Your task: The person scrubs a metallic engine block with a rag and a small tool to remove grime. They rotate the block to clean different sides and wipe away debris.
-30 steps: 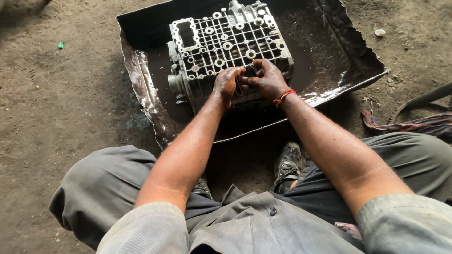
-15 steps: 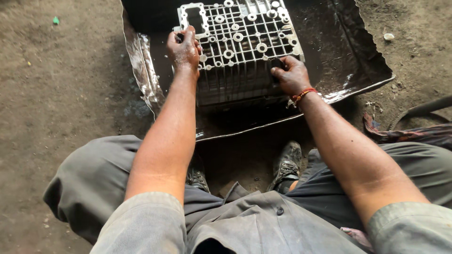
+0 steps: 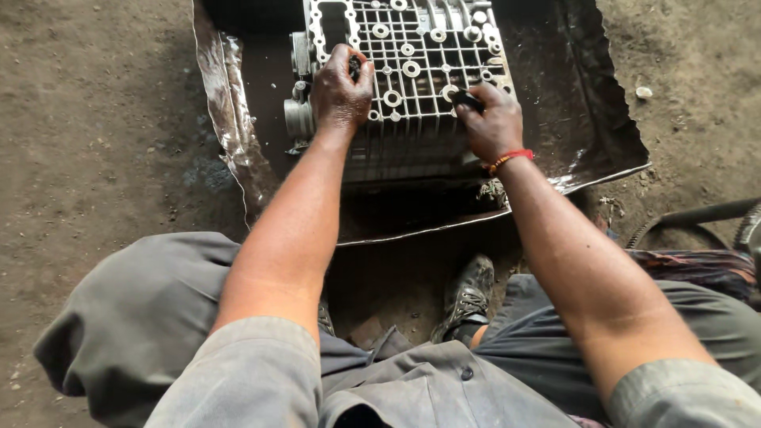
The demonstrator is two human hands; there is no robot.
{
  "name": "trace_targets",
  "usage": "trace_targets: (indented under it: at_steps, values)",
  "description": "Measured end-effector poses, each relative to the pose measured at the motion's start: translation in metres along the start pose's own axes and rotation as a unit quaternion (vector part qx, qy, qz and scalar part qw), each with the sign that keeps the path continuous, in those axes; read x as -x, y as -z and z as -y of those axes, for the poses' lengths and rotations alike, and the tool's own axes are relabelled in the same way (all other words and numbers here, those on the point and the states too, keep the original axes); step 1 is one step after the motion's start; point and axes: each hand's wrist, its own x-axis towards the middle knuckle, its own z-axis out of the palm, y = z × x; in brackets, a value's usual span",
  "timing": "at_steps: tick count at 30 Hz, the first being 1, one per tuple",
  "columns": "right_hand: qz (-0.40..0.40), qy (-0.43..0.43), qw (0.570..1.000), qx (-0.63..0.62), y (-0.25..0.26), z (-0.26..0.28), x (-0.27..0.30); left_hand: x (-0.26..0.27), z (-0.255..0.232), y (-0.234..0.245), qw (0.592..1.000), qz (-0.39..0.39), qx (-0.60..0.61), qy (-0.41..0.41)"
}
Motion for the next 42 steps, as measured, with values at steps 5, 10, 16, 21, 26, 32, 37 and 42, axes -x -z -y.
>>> trace_targets:
  at_steps: [5,10,16,21,26,32,37,42]
  values:
    - [-0.057,0.187,0.971,0.135,-0.024,0.017,-0.001,0.004,0.002,-0.005,0.998,-0.047,0.004,-0.038]
    - [-0.07,0.107,0.991,0.048,-0.071,0.029,0.049,-0.006,0.001,0.007,0.994,0.068,0.045,0.073]
    - [-0.025,0.043,0.999,0.018,-0.054,0.038,0.044,-0.006,-0.005,0.02,0.997,0.041,0.056,0.022]
    - [-0.03,0.057,0.998,0.013,-0.056,0.04,0.047,0.0,-0.007,0.015,1.0,0.016,0.018,0.003]
    - [0.024,0.038,0.999,0.013,-0.042,0.039,0.058,0.002,0.001,0.008,0.995,-0.015,-0.07,-0.062]
    - [-0.073,0.077,0.994,0.015,-0.009,0.015,-0.007,0.0,0.012,-0.007,0.996,0.018,-0.087,-0.031]
    - [0.02,0.047,0.995,0.082,0.003,-0.005,-0.072,0.003,0.001,0.002,0.996,-0.007,-0.082,-0.041]
    - [0.083,0.039,0.977,0.194,-0.025,-0.006,-0.077,0.002,0.001,0.004,0.995,-0.003,-0.087,-0.052]
